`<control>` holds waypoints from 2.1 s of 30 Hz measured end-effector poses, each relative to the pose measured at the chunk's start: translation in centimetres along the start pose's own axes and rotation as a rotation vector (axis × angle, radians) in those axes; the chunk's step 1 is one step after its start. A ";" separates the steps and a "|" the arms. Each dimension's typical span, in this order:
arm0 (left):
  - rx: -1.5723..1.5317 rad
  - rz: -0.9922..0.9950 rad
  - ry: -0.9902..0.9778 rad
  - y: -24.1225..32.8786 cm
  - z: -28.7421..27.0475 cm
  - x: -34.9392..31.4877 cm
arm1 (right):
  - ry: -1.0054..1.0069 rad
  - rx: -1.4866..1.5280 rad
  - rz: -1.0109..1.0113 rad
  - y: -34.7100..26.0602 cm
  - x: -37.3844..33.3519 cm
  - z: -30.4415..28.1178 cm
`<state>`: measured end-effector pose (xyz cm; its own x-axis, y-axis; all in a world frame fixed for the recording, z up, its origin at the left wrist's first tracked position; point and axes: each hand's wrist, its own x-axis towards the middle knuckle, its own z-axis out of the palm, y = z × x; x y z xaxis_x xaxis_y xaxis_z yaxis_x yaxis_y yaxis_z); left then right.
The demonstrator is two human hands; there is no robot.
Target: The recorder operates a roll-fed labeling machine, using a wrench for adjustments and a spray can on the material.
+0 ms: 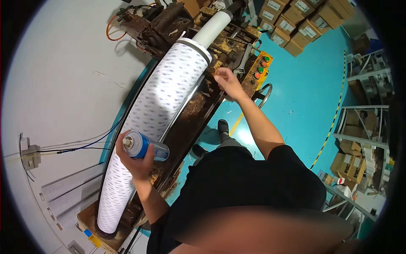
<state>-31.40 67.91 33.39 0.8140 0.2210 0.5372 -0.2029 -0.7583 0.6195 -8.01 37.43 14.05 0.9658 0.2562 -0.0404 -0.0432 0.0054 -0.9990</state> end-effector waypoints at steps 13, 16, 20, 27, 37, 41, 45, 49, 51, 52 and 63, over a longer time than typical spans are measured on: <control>0.039 -0.117 0.039 1.4 1.9 0.7 | 0.028 0.230 0.115 -1.0 7.8 2.9; 0.080 -0.245 0.058 2.6 2.4 1.1 | 0.027 -0.364 0.062 -3.7 8.3 1.4; 0.108 -0.265 0.038 3.1 3.0 1.7 | 0.003 -0.785 -0.479 -5.7 10.2 -0.2; 0.198 -0.229 0.029 4.3 4.3 2.5 | 0.115 -0.682 -0.493 -6.0 11.1 -0.7; 0.175 -0.201 0.026 5.3 5.2 2.3 | 0.035 -0.714 -0.558 -6.9 12.5 -1.8; 0.206 -0.203 0.023 5.8 5.3 2.0 | 0.101 -0.758 -0.533 -6.2 12.1 -1.2; 0.219 -0.183 0.004 5.8 5.4 1.2 | 0.000 -0.763 -0.520 -6.3 10.4 0.0; 0.238 -0.216 0.010 6.8 5.9 0.9 | 0.135 -0.753 -0.350 -7.2 13.3 -1.9; 0.189 -0.258 0.036 7.2 6.4 0.8 | 0.292 -0.770 -0.349 -6.8 15.3 -3.9; 0.189 -0.259 0.041 7.4 6.4 0.6 | 0.325 -0.789 -0.346 -6.5 16.1 -4.5; 0.194 -0.230 0.021 9.5 7.3 -0.2 | 0.307 -0.888 -0.448 -6.7 18.7 -8.3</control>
<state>-29.51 56.20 35.02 0.8148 0.4115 0.4083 0.0948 -0.7895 0.6064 12.45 34.12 19.88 0.8758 0.1489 0.4591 0.4193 -0.7057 -0.5711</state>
